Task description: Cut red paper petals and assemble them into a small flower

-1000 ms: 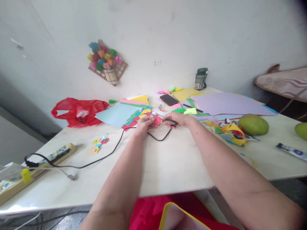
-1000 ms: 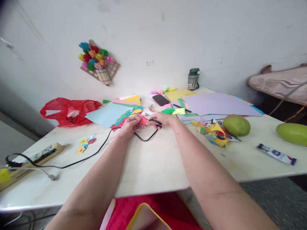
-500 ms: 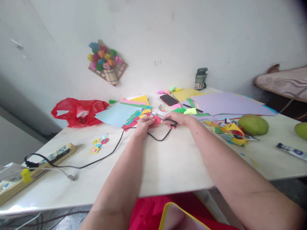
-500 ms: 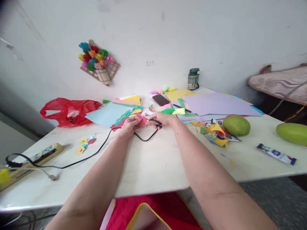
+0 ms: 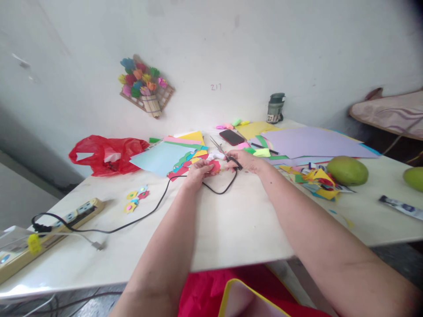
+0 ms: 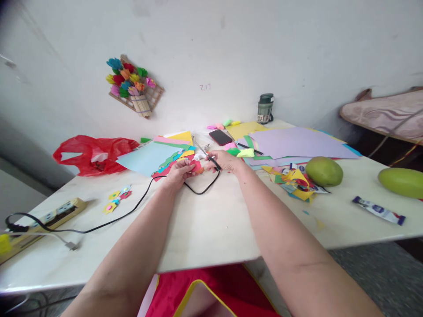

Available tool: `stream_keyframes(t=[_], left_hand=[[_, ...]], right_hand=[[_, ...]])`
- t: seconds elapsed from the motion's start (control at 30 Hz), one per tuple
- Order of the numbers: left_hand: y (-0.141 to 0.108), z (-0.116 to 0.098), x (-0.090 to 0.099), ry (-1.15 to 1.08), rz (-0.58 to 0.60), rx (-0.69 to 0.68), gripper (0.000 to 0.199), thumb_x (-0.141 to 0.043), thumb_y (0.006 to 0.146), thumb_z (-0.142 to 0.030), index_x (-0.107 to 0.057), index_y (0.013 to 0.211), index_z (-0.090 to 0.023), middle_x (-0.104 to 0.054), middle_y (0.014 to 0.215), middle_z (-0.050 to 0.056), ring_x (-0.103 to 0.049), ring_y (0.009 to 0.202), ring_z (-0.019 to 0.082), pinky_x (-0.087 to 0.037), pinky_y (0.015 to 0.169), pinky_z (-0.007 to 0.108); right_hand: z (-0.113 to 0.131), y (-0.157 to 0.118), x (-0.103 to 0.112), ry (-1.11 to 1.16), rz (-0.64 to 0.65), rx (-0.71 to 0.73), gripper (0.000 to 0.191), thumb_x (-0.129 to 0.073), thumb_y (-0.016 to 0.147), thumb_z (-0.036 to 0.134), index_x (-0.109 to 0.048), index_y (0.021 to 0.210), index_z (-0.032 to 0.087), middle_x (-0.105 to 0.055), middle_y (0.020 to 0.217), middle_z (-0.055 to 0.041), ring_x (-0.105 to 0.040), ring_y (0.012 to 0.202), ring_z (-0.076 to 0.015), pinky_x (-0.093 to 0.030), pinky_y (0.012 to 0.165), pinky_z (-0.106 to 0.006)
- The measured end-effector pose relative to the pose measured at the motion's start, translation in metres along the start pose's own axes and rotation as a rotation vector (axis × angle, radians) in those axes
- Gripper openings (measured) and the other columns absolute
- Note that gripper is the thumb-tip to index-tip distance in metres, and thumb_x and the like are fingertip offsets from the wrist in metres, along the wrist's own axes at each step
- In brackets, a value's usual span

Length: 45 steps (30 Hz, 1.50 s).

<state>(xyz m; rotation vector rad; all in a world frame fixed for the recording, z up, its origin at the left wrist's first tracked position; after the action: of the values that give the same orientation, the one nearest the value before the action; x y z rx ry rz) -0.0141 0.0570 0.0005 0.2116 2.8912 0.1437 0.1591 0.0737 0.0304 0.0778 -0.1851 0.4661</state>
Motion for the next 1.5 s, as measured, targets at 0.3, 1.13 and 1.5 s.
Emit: stream_keyframes(t=[0.3, 1.13, 1.5], left_hand=[[0.001, 0.003, -0.001, 0.052, 0.042, 0.019, 0.034, -0.085, 0.053, -0.031, -0.061, 0.070, -0.015, -0.065, 0.066, 0.001, -0.059, 0.055, 0.012, -0.048, 0.059, 0.026], [0.001, -0.001, -0.003, -0.001, -0.029, -0.030, 0.039, -0.085, 0.052, -0.035, -0.055, 0.068, -0.016, -0.064, 0.065, -0.002, -0.064, 0.064, 0.014, -0.054, 0.068, 0.029], [0.004, 0.003, 0.002, 0.051, -0.004, -0.022, 0.043, -0.086, 0.054, -0.041, -0.056, 0.071, -0.015, -0.066, 0.064, 0.000, -0.061, 0.052, 0.011, -0.052, 0.059, 0.026]], right_hand=[[0.004, 0.005, -0.004, 0.087, -0.080, 0.094, 0.028, -0.074, 0.064, 0.007, -0.057, 0.085, 0.015, -0.057, 0.055, 0.0051, -0.055, 0.050, -0.0083, -0.043, 0.050, -0.019], [0.009, 0.006, -0.024, 0.042, -0.101, 0.038, 0.025, -0.064, 0.064, 0.000, -0.057, 0.082, 0.016, -0.055, 0.050, 0.0060, -0.053, 0.045, -0.0092, -0.040, 0.046, -0.019], [0.001, 0.004, -0.003, -0.054, 0.012, 0.004, 0.026, -0.077, 0.069, 0.025, -0.057, 0.082, 0.015, -0.060, 0.056, 0.0015, -0.050, 0.043, -0.0068, -0.029, 0.036, -0.016]])
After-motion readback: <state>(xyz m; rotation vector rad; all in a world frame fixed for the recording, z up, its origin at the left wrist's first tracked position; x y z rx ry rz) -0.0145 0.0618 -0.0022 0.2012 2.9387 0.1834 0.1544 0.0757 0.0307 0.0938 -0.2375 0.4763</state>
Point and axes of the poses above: each hand's wrist, its own y-axis towards the middle knuckle, its own x-axis out of the back of the hand, z = x × y, the point moved 5 cm from there along y, towards the middle knuckle
